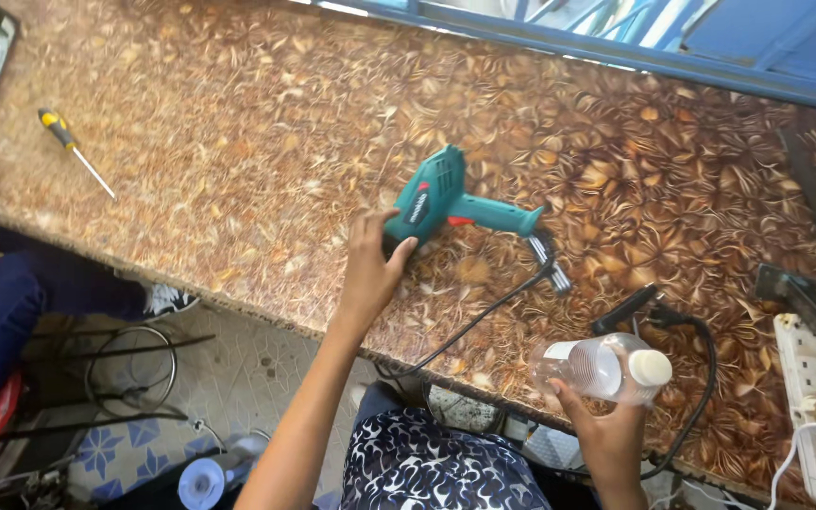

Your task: The person disassembles the casing of a heat gun using a screwdriver, applies a liquid from a bottle onto the internal components, and then reassembles the casing.

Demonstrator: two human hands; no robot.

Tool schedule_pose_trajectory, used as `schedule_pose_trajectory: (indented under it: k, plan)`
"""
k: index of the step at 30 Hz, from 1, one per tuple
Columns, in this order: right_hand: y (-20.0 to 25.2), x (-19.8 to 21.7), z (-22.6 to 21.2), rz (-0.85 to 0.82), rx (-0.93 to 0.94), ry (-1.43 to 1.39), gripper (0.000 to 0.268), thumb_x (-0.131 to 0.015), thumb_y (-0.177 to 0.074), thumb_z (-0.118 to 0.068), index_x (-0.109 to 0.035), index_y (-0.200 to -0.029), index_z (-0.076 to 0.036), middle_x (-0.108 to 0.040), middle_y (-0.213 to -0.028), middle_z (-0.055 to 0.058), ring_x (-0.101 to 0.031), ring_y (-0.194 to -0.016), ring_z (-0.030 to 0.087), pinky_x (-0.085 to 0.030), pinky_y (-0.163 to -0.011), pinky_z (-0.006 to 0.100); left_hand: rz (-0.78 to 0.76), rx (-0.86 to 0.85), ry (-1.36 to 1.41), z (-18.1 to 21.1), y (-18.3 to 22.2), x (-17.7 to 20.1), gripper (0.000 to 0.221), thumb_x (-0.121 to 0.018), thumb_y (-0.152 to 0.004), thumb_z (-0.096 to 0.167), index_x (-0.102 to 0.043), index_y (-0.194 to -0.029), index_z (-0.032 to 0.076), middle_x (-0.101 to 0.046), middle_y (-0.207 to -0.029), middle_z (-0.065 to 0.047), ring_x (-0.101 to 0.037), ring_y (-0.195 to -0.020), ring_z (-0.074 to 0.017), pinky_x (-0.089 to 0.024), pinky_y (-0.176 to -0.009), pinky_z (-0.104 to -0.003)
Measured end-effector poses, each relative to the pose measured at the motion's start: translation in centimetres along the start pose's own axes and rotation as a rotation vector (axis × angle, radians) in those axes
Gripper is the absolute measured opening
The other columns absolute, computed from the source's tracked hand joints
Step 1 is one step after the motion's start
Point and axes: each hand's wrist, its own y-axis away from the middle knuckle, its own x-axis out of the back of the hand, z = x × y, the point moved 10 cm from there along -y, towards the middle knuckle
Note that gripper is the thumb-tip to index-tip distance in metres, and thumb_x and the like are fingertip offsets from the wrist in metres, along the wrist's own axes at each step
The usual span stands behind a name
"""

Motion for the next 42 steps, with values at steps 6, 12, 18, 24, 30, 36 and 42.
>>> schedule_pose_trajectory:
  k: [6, 12, 18, 24, 30, 36, 42]
  plan:
    - [-1.0, 0.7, 3.2, -0.022, -0.13, 0.008, 0.081, -0.081, -0.075, -0.031, -0.047, -0.142, -0.001, -0.067, -0.125, 0.018, -0.065, -0.113, 0.032, -0.049, -0.099, 0.041, -0.208, 0.08, -0.344, -3.5, -5.3, -7.0, 0.115, -0.085, -0.078, 0.053, -0.019, -0.158, 0.004, -0.044, -0.144, -0.029, -0.039, -0.138, -0.0483, -0.034, -0.111, -0.059]
    - [-1.1, -0.2, 4.8, 0.067, -0.114, -0.035, 0.077, -0.087, -0.071, -0.028, -0.053, -0.135, -0.003, -0.07, -0.118, 0.017, -0.067, -0.108, 0.03, -0.05, -0.096, 0.039, -0.245, 0.191, -0.336, -1.2, -6.4, -6.2, 0.111, -0.09, -0.072, 0.037, -0.021, -0.156, 0.018, -0.052, -0.129, -0.016, -0.061, -0.108, -0.033, -0.056, -0.093, -0.049]
    - [-1.3, -1.9, 5.0, 0.144, 0.002, -0.036, 0.085, -0.086, -0.072, -0.031, -0.049, -0.142, 0.001, -0.067, -0.126, 0.02, -0.063, -0.119, 0.033, -0.047, -0.102, 0.039, -0.345, 0.21, -0.068, -1.1, -7.1, -5.1, 0.097, -0.086, -0.067, 0.036, -0.038, -0.148, 0.012, -0.054, -0.13, -0.014, -0.062, -0.109, -0.0265, -0.063, -0.083, -0.038]
    - [0.5, 0.7, 1.4, 0.279, -0.028, -0.106, 0.098, -0.071, -0.066, -0.056, -0.045, -0.147, -0.006, -0.047, -0.133, 0.022, -0.055, -0.115, 0.033, -0.054, -0.091, 0.044, -0.566, 0.49, 0.36, 0.3, -3.6, -4.6, 0.099, -0.08, -0.07, 0.029, -0.03, -0.154, 0.019, -0.062, -0.131, -0.02, -0.072, -0.083, -0.0283, -0.064, -0.07, -0.037]
    - [5.4, -2.8, -3.2, 0.137, 0.208, -0.354, 0.033, -0.056, -0.095, -0.036, -0.069, -0.115, -0.012, -0.073, -0.094, 0.005, -0.071, -0.081, 0.017, -0.062, -0.069, 0.029, -0.649, 0.452, 0.226, 0.3, -1.5, -3.9, 0.12, -0.068, -0.055, 0.064, -0.017, -0.159, 0.033, -0.034, -0.163, -0.015, -0.064, -0.12, -0.0348, -0.06, -0.091, -0.045]
    - [-4.1, -10.0, -8.0, -0.066, 0.196, -0.488, 0.042, -0.066, -0.095, -0.029, -0.057, -0.131, -0.009, -0.072, -0.103, 0.004, -0.073, -0.097, 0.018, -0.069, -0.087, 0.03, -0.72, 0.418, 0.292, 0.8, -0.6, -4.5, 0.109, -0.074, -0.062, 0.053, -0.024, -0.157, 0.036, -0.042, -0.155, -0.019, -0.072, -0.102, -0.0339, -0.064, -0.082, -0.045]
    - [-7.7, -13.0, -8.1, -0.09, 0.179, -0.772, 0.055, -0.073, -0.091, -0.011, -0.051, -0.141, 0.0, -0.064, -0.122, 0.018, -0.065, -0.115, 0.029, -0.054, -0.099, 0.05, -0.719, 0.283, 0.284, -1.4, -1.7, -5.1, 0.107, -0.092, -0.071, 0.032, -0.034, -0.158, 0.011, -0.047, -0.146, -0.035, -0.048, -0.133, -0.0566, -0.048, -0.105, -0.062]
